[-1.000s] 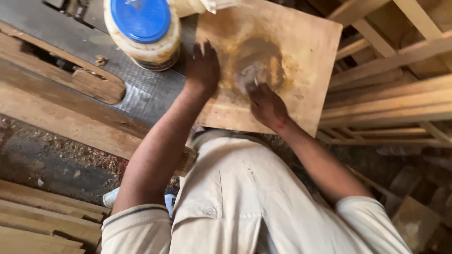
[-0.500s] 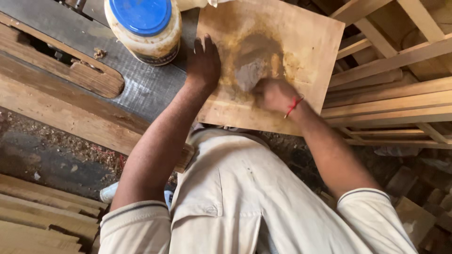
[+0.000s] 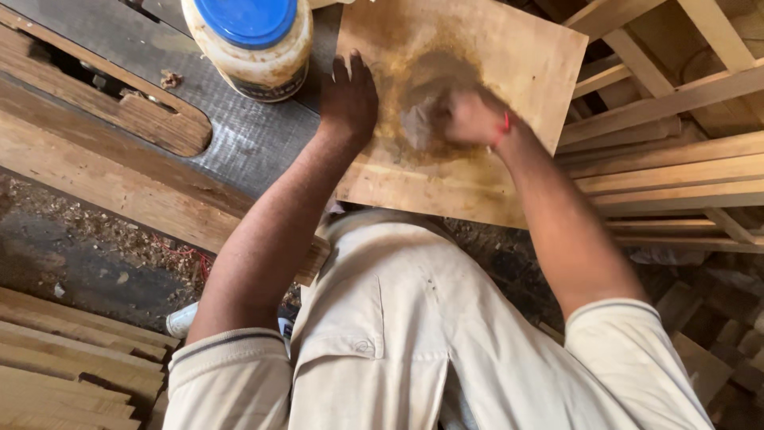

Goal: The person scoops white glue from a large container onto a wooden board and spreads it with a small stick. They then use the stick to apply the glue mixture onto a long wooden plank resting on a table saw, rubbing it into the surface.

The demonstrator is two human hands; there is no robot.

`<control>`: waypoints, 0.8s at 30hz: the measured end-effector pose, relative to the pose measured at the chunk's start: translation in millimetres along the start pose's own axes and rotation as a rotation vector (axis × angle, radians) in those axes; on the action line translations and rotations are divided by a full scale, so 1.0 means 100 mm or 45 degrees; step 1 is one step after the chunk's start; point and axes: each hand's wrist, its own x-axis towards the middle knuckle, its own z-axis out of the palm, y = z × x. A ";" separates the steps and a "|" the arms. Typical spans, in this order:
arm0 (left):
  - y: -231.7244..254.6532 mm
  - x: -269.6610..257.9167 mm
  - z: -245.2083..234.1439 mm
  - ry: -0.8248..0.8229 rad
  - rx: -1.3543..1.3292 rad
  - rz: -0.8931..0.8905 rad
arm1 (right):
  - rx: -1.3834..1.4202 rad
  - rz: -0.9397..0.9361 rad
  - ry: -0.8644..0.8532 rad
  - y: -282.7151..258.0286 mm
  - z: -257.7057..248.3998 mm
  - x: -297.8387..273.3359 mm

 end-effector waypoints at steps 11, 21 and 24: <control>-0.03 0.00 0.14 0.060 0.011 -0.001 | -0.007 -0.016 -0.088 -0.08 0.28 -0.35; -0.06 -0.05 -0.05 -0.004 0.034 0.054 | -0.128 0.244 -0.216 0.34 0.22 -0.31; -0.03 0.00 -0.03 0.064 -0.006 0.033 | -0.037 0.058 -0.175 0.31 0.26 -0.47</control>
